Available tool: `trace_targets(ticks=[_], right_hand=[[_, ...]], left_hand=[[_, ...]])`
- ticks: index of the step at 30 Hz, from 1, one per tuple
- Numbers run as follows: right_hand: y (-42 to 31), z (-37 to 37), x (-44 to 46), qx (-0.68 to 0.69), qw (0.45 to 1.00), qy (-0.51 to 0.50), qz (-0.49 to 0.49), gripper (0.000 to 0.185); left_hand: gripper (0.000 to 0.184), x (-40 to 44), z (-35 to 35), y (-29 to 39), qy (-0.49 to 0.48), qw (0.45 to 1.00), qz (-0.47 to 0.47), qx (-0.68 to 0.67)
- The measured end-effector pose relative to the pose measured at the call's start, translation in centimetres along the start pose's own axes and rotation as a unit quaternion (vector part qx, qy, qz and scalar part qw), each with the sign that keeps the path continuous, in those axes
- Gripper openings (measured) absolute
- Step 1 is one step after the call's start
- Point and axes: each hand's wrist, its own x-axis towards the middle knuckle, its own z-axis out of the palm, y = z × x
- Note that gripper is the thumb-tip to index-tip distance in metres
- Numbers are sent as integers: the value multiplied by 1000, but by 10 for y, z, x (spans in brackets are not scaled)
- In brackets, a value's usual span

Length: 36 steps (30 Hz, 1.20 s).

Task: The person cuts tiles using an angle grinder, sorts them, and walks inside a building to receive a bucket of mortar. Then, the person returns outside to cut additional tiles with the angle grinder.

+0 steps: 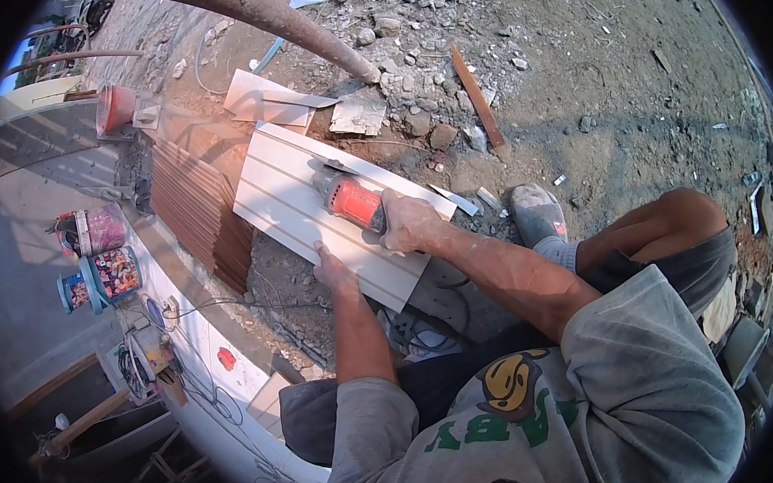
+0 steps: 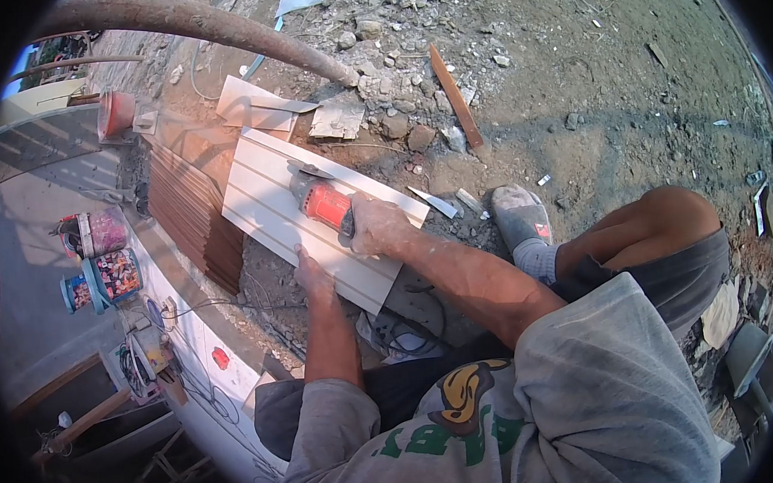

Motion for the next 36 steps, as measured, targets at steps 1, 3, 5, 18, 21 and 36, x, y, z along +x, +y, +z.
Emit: trace_targets(ticks=[1, 3, 5, 18, 21, 36], right_hand=[[0, 0, 0, 2, 1000, -5, 5, 58], [2, 2, 1, -2, 1000, -2, 5, 58], [4, 4, 1, -6, 1000, 0, 6, 58], [5, 0, -6, -7, 1000, 2, 0, 61], [5, 2, -7, -8, 1000, 3, 0, 62], [7, 0, -13, -2, 1000, 9, -10, 61]], left_hand=[[82, 1, -1, 1, -1, 1000, -4, -2], [82, 3, -1, -1, 0, 1000, -2, -3], [82, 5, -2, -3, 0, 1000, -1, -4], [81, 5, 0, -2, -8, 1000, -8, -25], [80, 0, 0, 3, -1, 1000, -13, -22], [76, 6, 2, -3, -25, 996, -14, -80]])
